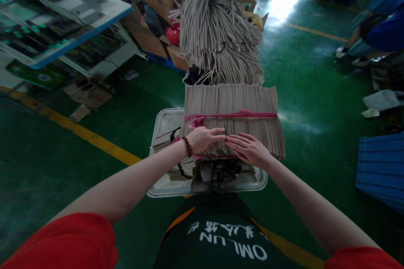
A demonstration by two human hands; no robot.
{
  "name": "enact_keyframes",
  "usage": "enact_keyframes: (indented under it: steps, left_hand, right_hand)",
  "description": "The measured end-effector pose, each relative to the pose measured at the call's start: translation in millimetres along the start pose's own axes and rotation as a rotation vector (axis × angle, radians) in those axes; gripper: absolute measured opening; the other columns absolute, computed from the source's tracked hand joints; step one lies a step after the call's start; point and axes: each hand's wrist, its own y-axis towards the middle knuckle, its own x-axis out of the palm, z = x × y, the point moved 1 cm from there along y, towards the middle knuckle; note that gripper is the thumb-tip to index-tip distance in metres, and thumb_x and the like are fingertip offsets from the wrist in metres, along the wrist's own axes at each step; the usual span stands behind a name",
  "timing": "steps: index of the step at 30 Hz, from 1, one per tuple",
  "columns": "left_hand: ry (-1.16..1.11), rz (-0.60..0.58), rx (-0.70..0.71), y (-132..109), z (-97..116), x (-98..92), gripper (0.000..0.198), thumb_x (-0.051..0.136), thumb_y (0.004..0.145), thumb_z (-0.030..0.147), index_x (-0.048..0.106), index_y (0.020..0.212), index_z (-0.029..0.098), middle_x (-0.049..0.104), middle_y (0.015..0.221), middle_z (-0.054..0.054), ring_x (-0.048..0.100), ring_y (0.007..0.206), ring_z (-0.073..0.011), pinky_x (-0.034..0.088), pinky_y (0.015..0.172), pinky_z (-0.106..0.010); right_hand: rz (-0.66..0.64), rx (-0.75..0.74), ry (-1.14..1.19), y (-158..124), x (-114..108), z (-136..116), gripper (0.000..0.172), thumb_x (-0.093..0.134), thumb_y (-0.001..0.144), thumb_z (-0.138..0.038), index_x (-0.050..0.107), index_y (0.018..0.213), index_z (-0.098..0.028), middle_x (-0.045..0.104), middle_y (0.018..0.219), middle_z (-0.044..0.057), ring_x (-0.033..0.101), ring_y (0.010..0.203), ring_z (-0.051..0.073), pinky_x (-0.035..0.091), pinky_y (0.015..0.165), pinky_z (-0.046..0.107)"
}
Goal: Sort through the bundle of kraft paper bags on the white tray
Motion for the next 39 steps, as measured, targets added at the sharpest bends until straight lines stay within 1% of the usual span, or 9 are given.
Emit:
enact_keyframes:
  steps: [8,16,24,28,30,34,37,39]
  left_hand:
    - [-0.007,-0.015,-0.029,-1.0,2.8,1.9,0.042,0.044,0.095,0.025,0.049,0.136,0.035,0.047,0.143,-0.005,0.065,0.072,-0.0125,0.046,0.062,-0.026]
    - [-0.015,-0.01,-0.044,-2.3,5.1,1.5,0.041,0.043,0.096,0.026,0.049,0.135,0.035,0.046,0.144,-0.005,0.065,0.074,-0.0138,0.046,0.064,-0.027]
    - [0.004,-0.017,-0.047,-2.8,6.2,2.4,0.043,0.044,0.095,0.024,0.048,0.137,0.035,0.044,0.146,-0.004,0.065,0.076,-0.0141,0.047,0.065,-0.028]
    - [-0.001,-0.029,-0.063,-2.5,6.9,2.7,0.043,0.044,0.095,0.025,0.048,0.136,0.035,0.044,0.146,-0.001,0.066,0.078,-0.0152,0.047,0.066,-0.029]
    - [-0.015,-0.028,-0.071,-2.6,9.1,2.3,0.042,0.044,0.095,0.024,0.049,0.136,0.034,0.044,0.146,-0.002,0.066,0.081,-0.0155,0.046,0.067,-0.029]
    - [-0.034,-0.024,-0.118,-2.8,17.4,1.0,0.04,0.044,0.096,0.023,0.051,0.134,0.032,0.042,0.147,-0.006,0.066,0.088,-0.0165,0.045,0.069,-0.028]
    - [-0.027,-0.041,-0.153,-3.2,22.3,0.0,0.044,0.047,0.093,0.021,0.05,0.135,0.035,0.038,0.148,-0.006,0.065,0.09,-0.0174,0.043,0.07,-0.029]
    - [-0.032,-0.049,-0.148,-3.8,23.4,-0.9,0.048,0.049,0.092,0.019,0.047,0.136,0.038,0.036,0.149,-0.006,0.064,0.095,-0.0185,0.043,0.072,-0.029]
  right_hand:
    - [-0.015,-0.003,-0.003,-0.7,-1.4,0.0,0.056,0.046,0.096,-0.022,0.029,0.148,-0.03,0.038,0.15,-0.003,0.036,0.137,0.016,0.03,0.115,0.042]
    - [0.003,-0.012,-0.004,-1.7,-0.1,1.1,0.059,0.046,0.095,-0.021,0.027,0.149,-0.03,0.038,0.149,-0.002,0.036,0.137,0.017,0.03,0.115,0.043]
    - [-0.013,-0.02,-0.002,-2.5,-0.7,3.0,0.058,0.047,0.094,-0.02,0.029,0.149,-0.03,0.039,0.149,-0.002,0.036,0.137,0.017,0.029,0.115,0.042]
    - [-0.028,-0.026,-0.007,-1.3,-3.1,2.8,0.059,0.047,0.094,-0.019,0.029,0.149,-0.03,0.039,0.149,-0.002,0.037,0.137,0.017,0.029,0.115,0.041]
    - [-0.041,-0.029,-0.013,-0.2,-5.0,2.7,0.059,0.047,0.094,-0.019,0.029,0.149,-0.03,0.039,0.149,-0.002,0.036,0.137,0.016,0.028,0.115,0.04]
    - [-0.074,-0.031,-0.022,1.8,-7.1,3.3,0.058,0.047,0.094,-0.02,0.029,0.149,-0.029,0.038,0.15,-0.003,0.036,0.137,0.016,0.03,0.114,0.041]
    - [-0.083,-0.031,-0.017,2.0,-7.0,3.8,0.058,0.047,0.094,-0.021,0.028,0.149,-0.03,0.039,0.149,-0.003,0.036,0.137,0.016,0.031,0.114,0.042]
    - [-0.077,-0.032,-0.004,1.3,-7.1,3.6,0.059,0.048,0.094,-0.021,0.029,0.149,-0.03,0.04,0.149,-0.003,0.037,0.136,0.017,0.031,0.114,0.042]
